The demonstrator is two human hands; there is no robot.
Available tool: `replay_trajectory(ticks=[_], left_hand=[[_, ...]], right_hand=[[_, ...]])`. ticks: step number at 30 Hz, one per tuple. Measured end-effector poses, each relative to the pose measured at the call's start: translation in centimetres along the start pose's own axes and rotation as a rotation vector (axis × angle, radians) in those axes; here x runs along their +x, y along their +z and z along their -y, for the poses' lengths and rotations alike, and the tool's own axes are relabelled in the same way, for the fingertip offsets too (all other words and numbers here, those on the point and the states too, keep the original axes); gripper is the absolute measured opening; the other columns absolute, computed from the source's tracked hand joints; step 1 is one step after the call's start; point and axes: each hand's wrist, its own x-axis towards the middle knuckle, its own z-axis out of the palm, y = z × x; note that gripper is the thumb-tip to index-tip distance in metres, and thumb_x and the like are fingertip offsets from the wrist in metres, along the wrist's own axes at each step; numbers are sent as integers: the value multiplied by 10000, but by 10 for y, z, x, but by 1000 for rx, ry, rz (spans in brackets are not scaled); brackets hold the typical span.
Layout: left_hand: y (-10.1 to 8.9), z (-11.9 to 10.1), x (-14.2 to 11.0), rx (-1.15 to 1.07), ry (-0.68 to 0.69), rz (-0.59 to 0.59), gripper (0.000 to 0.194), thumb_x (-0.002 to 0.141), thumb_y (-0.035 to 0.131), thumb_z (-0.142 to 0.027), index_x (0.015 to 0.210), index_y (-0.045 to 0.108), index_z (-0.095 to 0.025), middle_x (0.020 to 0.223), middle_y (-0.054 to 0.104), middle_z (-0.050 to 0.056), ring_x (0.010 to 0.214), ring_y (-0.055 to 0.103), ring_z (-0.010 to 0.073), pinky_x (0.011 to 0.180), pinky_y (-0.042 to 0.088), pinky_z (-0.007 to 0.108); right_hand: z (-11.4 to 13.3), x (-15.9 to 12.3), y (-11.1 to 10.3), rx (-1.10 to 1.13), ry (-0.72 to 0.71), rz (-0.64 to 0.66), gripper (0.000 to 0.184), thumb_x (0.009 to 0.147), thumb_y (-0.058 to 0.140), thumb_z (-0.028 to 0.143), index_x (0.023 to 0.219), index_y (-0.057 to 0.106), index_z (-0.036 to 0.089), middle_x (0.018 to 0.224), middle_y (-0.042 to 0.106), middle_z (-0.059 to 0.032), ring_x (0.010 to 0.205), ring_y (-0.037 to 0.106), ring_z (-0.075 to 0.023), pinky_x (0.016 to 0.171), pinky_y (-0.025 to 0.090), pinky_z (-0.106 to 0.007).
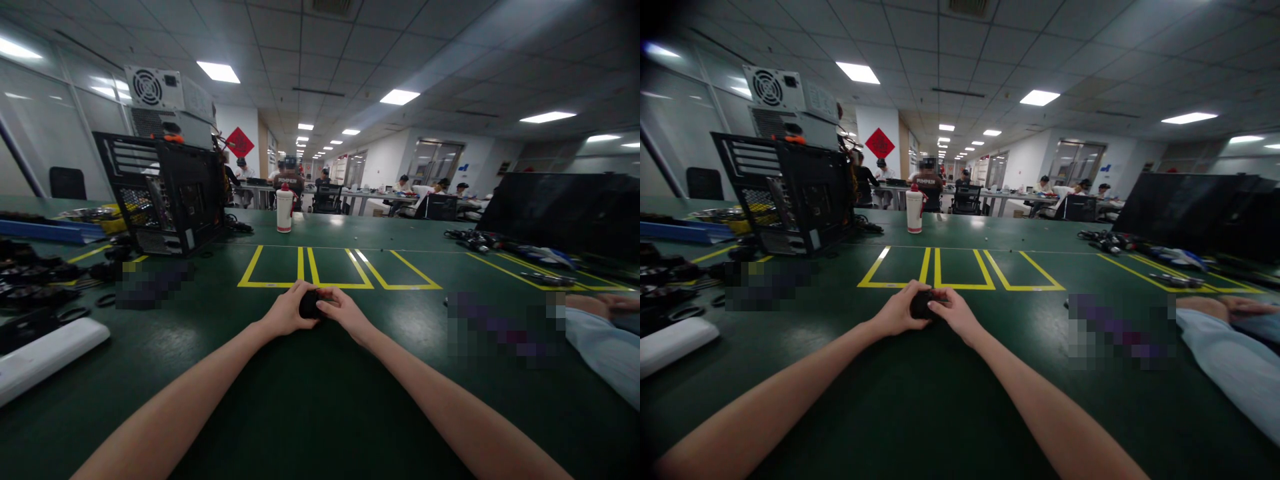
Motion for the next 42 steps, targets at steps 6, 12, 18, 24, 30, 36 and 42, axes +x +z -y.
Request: replay_trajectory(ticks=[6,12,18,24,30,36,42], left_hand=[[1,2,0,-1,6,5,550,583,653,-250,1065,386,-250,998,445,7,883,503,193,743,431,325],[2,4,1,12,11,-2,556,584,655,-269,1070,384,-244,995,444,11,868,501,192,729,433,325],[2,2,1,6,2,2,549,576,653,-242,1058,390,-247,983,449,10,886,496,198,757,421,332],[2,4,0,18,35,-7,547,583,652,-252,1061,385,-246,986,444,10,877,498,193,736,428,319],[2,4,0,22,31,-7,540,592,645,-274,1063,383,-244,980,442,11,850,500,187,715,430,313],[1,3,0,19,46,-8,523,598,643,-282,1052,386,-240,979,445,12,859,498,189,718,432,312],[2,5,0,23,32,-8,547,586,653,-267,1060,381,-241,991,443,12,870,503,192,728,435,317]], right_hand=[[1,-1,-2,32,-32,66,326,632,622,227,931,499,187,996,543,-30,944,525,-173,866,397,-370],[-2,-4,-1,50,-32,47,290,655,605,281,911,490,208,1003,530,-25,891,544,-159,818,426,-356],[-5,1,-4,63,38,18,365,654,602,319,986,496,211,1043,519,-47,888,538,-159,796,436,-352],[-2,-2,-2,57,-36,66,371,605,647,220,943,496,201,1024,534,-29,955,527,-172,873,394,-364],[-4,-4,1,26,-41,33,291,664,596,281,921,480,209,1018,525,-24,902,545,-162,838,415,-366],[-2,-1,-3,2,24,74,338,692,567,268,1012,475,206,1051,516,-50,938,528,-180,839,415,-380],[-2,-3,-2,25,-72,77,346,615,640,202,922,482,204,1040,516,-27,978,514,-186,848,408,-365]])
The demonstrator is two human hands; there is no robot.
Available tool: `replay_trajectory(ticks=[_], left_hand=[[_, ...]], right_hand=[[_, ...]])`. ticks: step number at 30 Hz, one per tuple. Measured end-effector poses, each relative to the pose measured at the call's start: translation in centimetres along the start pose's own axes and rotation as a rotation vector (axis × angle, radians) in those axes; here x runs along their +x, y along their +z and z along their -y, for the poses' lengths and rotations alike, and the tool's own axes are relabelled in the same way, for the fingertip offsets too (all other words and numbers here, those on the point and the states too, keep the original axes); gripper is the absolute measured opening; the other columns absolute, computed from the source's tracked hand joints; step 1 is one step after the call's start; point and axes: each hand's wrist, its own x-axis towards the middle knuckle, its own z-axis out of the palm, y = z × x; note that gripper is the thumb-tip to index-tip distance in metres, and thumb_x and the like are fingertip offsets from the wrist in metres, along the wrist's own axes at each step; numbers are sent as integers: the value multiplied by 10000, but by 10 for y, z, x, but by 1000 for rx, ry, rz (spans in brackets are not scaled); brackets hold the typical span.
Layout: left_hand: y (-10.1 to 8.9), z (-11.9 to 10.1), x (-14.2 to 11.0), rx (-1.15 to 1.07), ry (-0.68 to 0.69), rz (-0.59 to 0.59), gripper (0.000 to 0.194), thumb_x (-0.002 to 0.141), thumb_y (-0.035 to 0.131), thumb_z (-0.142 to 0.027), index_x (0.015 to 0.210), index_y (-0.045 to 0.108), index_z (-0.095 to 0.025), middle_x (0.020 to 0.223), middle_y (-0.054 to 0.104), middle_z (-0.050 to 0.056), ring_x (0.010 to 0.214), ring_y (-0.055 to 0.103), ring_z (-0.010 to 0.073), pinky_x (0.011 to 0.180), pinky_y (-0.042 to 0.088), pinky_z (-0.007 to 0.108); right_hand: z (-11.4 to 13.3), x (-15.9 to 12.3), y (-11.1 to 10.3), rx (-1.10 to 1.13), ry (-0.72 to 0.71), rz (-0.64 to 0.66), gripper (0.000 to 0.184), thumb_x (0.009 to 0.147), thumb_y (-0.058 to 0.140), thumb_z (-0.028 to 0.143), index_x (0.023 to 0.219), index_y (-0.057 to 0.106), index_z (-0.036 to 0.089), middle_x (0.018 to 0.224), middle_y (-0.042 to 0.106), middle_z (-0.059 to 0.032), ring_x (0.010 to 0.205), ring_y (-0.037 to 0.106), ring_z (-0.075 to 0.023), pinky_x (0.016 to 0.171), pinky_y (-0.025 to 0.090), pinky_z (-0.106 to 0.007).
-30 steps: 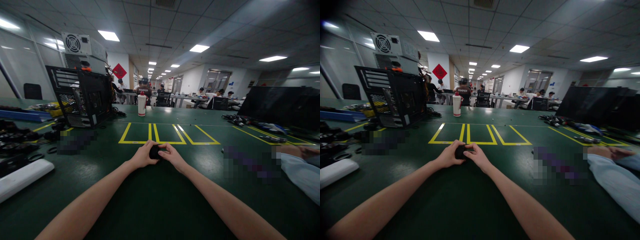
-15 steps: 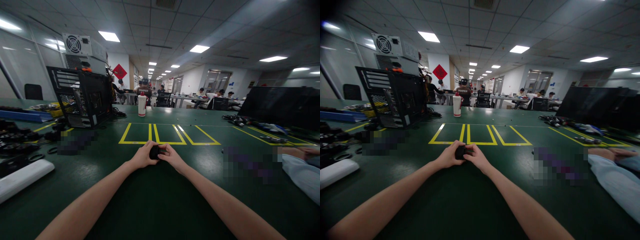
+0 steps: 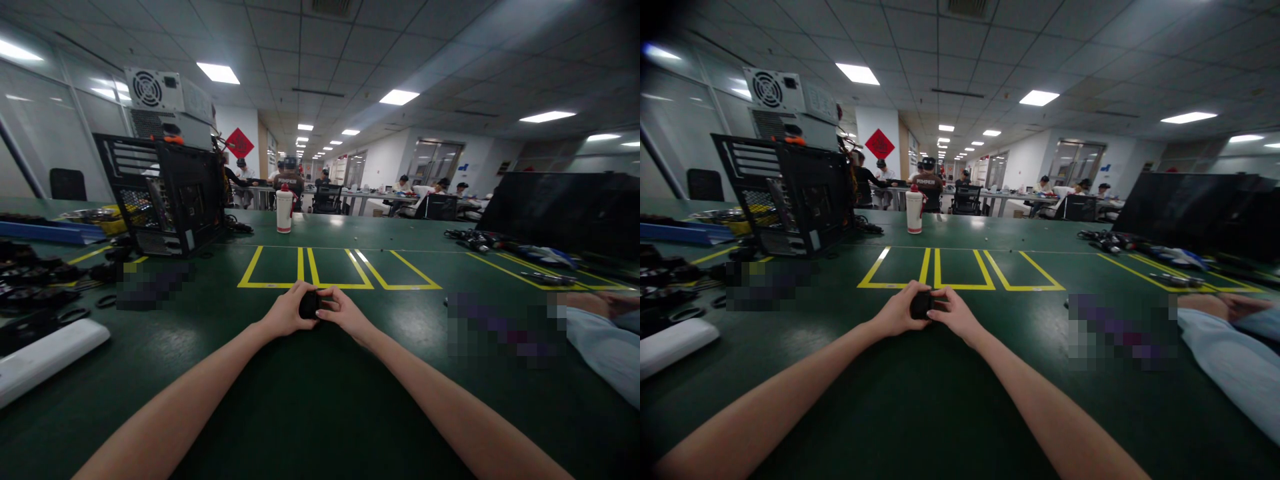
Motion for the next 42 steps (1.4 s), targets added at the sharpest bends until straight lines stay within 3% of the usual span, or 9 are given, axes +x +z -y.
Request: replay_trajectory(ticks=[6,11,17,22,27,34,42], left_hand=[[1,0,1,6,17,-13,561,579,660,-273,1065,382,-239,984,444,11,870,500,192,740,430,322],[-2,-3,0,-20,13,-2,539,588,653,-265,1059,392,-245,983,447,8,877,504,191,742,434,320],[-2,-4,0,-9,-10,15,531,591,645,-256,1057,389,-241,995,443,15,887,502,199,741,431,328],[-1,-3,0,2,-9,11,543,594,644,-272,1067,379,-240,992,443,18,875,500,198,728,432,324],[-1,-3,0,-11,-3,9,531,598,638,-273,1061,380,-242,985,445,14,877,501,193,730,429,315],[1,0,1,6,11,-13,546,579,648,-261,1058,387,-235,978,451,13,866,502,193,729,427,316],[0,-2,1,-2,-4,-5,550,582,652,-265,1064,389,-244,985,453,14,867,506,193,731,431,325]], right_hand=[[-6,4,0,-67,7,-71,249,695,566,282,913,498,186,957,553,-38,856,557,-164,807,421,-361],[1,4,0,-70,59,-50,330,693,564,269,1005,494,186,1034,537,-60,929,536,-184,849,403,-376],[-1,0,1,-11,28,-14,339,636,623,229,944,481,210,1048,523,-29,975,522,-191,835,423,-367],[-4,1,1,-18,13,-35,276,666,596,276,907,483,200,998,536,-31,894,556,-177,820,424,-374],[0,3,1,-44,54,-26,341,677,582,278,993,483,199,1051,521,-51,926,538,-181,855,397,-390],[-3,0,1,-39,-6,-13,378,596,652,204,928,473,216,1054,498,-22,975,511,-189,845,410,-377],[-7,1,1,-39,20,-46,297,667,594,306,920,470,212,1005,506,-22,852,555,-156,807,424,-366]])
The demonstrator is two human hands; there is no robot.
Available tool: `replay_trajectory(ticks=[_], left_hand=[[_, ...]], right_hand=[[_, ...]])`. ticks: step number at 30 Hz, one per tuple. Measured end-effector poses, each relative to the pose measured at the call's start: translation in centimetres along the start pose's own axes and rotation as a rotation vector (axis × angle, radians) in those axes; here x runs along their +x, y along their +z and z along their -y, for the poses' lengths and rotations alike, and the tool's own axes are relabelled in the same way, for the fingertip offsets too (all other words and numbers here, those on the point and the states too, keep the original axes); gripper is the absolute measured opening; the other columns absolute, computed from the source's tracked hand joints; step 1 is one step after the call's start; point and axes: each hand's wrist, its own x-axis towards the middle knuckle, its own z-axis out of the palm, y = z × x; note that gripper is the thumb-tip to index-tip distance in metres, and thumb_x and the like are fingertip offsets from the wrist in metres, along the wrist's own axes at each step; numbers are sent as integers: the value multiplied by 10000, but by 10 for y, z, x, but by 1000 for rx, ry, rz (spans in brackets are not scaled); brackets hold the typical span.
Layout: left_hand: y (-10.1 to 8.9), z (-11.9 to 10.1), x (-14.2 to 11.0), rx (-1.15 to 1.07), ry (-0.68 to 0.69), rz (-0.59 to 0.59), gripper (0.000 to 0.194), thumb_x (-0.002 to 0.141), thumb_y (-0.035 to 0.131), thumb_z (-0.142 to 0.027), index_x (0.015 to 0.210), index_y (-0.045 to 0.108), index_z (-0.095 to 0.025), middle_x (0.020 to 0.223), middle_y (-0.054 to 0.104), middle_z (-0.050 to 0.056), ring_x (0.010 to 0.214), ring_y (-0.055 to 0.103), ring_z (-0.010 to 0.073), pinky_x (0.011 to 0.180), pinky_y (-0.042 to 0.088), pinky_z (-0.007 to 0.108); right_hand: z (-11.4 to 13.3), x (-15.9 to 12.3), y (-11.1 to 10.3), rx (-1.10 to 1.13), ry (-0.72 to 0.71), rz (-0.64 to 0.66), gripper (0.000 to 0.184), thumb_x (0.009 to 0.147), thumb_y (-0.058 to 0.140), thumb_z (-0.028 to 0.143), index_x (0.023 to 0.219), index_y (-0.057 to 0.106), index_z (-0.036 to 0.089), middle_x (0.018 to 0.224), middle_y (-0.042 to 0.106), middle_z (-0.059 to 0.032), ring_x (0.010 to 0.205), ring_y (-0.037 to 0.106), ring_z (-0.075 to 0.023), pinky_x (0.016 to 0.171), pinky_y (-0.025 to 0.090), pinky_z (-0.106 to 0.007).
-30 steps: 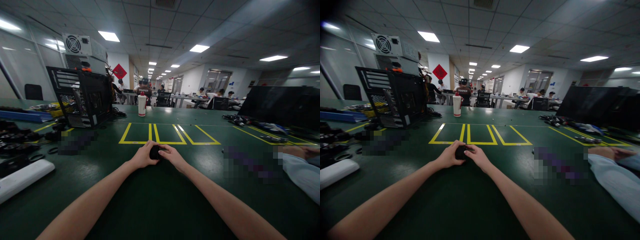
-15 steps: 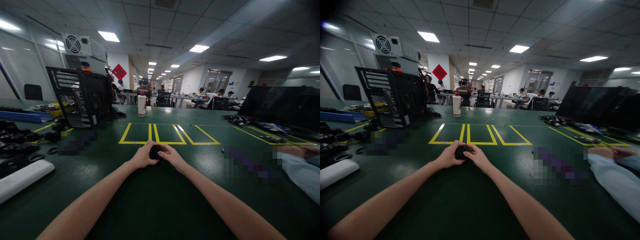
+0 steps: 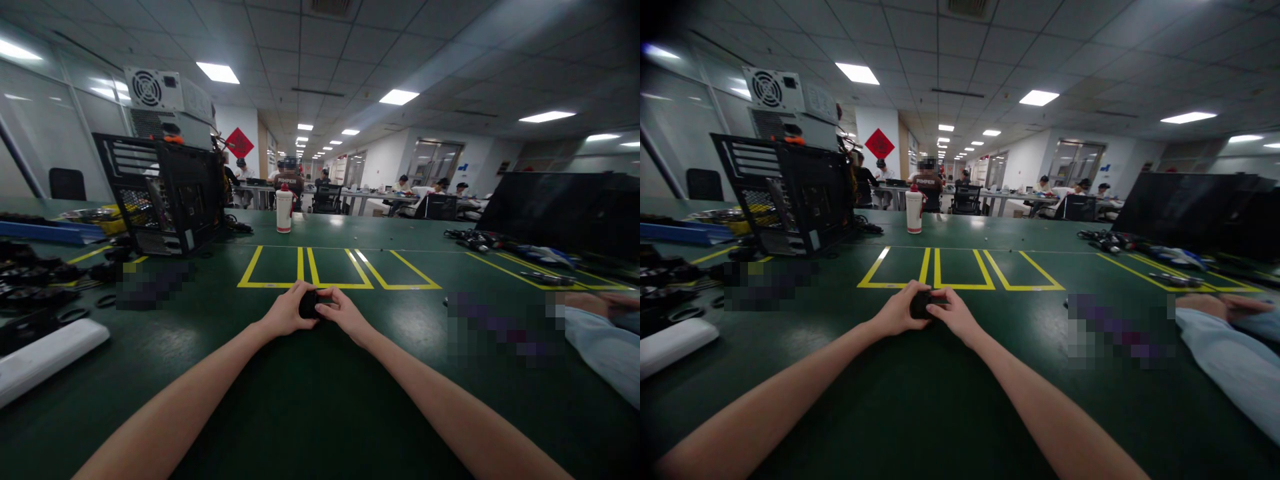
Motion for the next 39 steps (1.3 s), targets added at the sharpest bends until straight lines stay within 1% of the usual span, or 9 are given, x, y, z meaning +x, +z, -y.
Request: replay_trajectory(ticks=[6,9,15,19,23,27,30,35,39], left_hand=[[1,0,-1,-18,-13,6,537,586,649,-268,1058,393,-246,992,452,12,863,509,188,717,436,319],[0,-1,-1,-9,-10,5,526,593,645,-269,1054,393,-245,990,451,12,863,508,190,718,435,323],[-1,-2,-1,-15,3,8,557,589,649,-264,1075,377,-250,984,449,9,864,502,187,726,431,318],[1,1,0,-6,12,-7,554,583,654,-268,1066,384,-246,973,451,7,861,502,186,732,430,317],[2,2,0,-3,9,-8,550,580,656,-269,1062,390,-242,977,453,10,867,505,189,735,430,320],[0,-1,-1,-9,-7,2,562,584,653,-263,1077,384,-242,996,451,15,869,510,191,732,434,322],[0,-2,-1,-12,-33,12,566,585,651,-261,1083,382,-246,1006,450,18,870,511,197,731,437,329],[-1,-3,0,-16,-17,4,551,584,650,-260,1069,389,-249,984,458,12,877,507,199,749,428,336],[-1,-2,0,-30,-25,12,546,588,647,-260,1070,391,-253,1002,455,14,886,505,199,751,431,335]], right_hand=[[4,0,-1,18,33,31,374,655,605,274,999,474,205,1049,502,-45,915,532,-174,841,407,-379],[5,-1,-2,32,19,45,385,625,635,248,976,481,204,1043,506,-37,933,524,-174,850,404,-368],[2,1,-1,27,42,-32,254,698,544,359,897,500,207,990,510,-20,882,522,-153,786,443,-351],[4,2,0,48,49,-25,286,676,580,314,923,500,195,985,521,-34,882,526,-159,790,438,-354],[6,3,-2,26,44,-1,348,666,592,286,985,504,181,1011,537,-53,933,525,-176,860,393,-379],[5,1,-3,57,-10,39,358,604,650,227,928,502,190,1012,538,-33,960,522,-177,875,389,-367],[2,1,-2,61,-14,25,328,628,632,252,920,493,201,1007,530,-25,925,534,-161,855,406,-352],[2,2,-3,6,31,-14,316,665,595,306,947,501,201,963,543,-33,875,537,-157,820,422,-360],[7,3,-5,24,93,33,373,663,594,306,1006,493,197,1000,540,-50,910,531,-179,823,418,-382]])
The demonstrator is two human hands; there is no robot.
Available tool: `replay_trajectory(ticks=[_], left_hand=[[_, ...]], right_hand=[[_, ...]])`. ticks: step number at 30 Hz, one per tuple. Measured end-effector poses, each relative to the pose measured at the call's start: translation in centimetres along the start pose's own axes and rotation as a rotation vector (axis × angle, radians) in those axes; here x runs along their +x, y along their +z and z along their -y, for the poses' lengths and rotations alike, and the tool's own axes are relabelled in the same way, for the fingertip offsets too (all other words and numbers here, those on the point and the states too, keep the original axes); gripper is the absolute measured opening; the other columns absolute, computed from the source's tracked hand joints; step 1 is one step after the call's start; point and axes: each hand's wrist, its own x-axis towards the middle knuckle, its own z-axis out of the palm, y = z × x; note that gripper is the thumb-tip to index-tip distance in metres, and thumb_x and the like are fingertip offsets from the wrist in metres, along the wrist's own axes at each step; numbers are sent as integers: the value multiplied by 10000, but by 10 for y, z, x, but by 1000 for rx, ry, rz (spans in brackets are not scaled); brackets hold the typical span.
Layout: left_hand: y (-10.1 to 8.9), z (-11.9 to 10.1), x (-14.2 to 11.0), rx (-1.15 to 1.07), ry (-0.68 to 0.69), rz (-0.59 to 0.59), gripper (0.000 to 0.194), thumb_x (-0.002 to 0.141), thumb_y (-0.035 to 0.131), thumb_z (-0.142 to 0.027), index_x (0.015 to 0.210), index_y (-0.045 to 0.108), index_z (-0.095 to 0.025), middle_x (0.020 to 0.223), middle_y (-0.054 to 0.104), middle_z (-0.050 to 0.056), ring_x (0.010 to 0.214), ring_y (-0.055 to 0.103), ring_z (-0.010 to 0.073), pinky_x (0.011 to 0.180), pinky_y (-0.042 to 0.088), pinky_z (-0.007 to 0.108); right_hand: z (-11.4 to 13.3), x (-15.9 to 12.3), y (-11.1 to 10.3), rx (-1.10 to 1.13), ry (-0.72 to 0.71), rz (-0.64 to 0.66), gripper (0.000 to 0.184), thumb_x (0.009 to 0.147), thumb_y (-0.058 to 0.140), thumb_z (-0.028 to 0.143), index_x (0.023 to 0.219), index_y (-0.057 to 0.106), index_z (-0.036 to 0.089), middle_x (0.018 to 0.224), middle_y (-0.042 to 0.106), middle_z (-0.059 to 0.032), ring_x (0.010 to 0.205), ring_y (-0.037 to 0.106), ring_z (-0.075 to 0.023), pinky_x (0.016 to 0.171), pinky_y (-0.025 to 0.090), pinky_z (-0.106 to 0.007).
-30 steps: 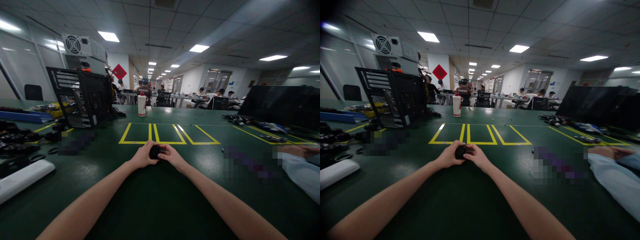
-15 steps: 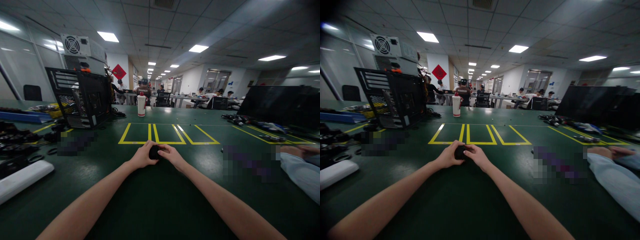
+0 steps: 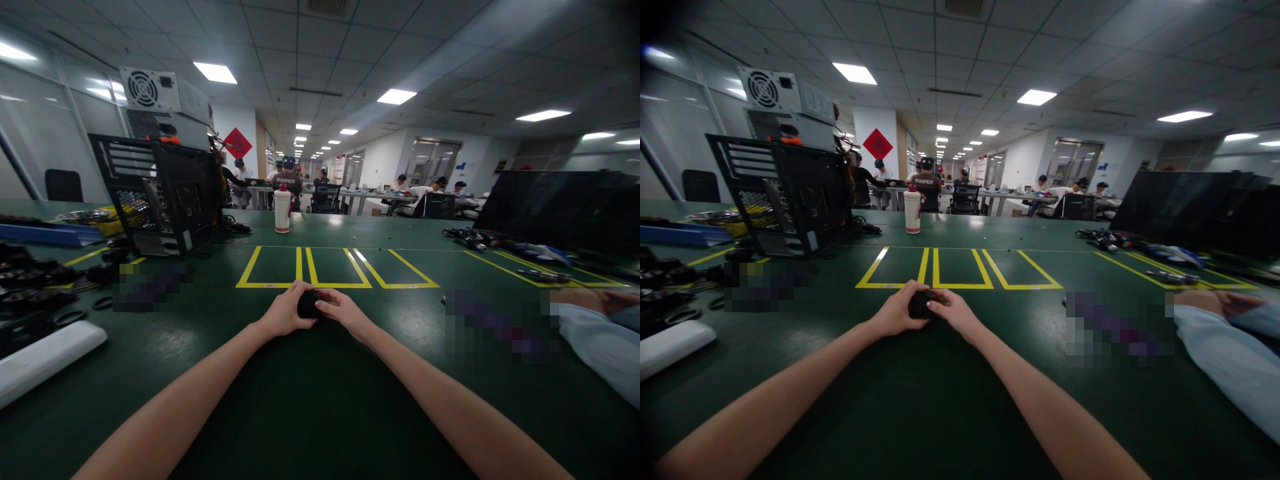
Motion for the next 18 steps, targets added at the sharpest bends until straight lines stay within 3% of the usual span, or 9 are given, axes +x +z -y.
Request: replay_trajectory(ticks=[5,11,18], left_hand=[[0,2,0,11,18,1,547,595,644,-266,1077,384,-246,999,452,15,871,505,192,735,435,326],[2,3,1,28,10,-15,561,578,653,-263,1071,386,-246,986,455,12,871,504,196,739,428,329],[1,0,0,16,-2,0,556,577,651,-253,1065,386,-248,993,455,13,878,507,199,740,429,330]], right_hand=[[1,-2,2,29,-67,29,381,587,664,233,926,495,198,1020,526,-30,955,521,-177,864,398,-371],[-5,0,4,-17,-65,-34,279,670,584,319,906,496,198,957,541,-22,846,544,-147,810,429,-355],[0,0,1,-8,-42,18,360,652,607,266,986,491,197,1034,528,-46,955,516,-180,852,404,-377]])
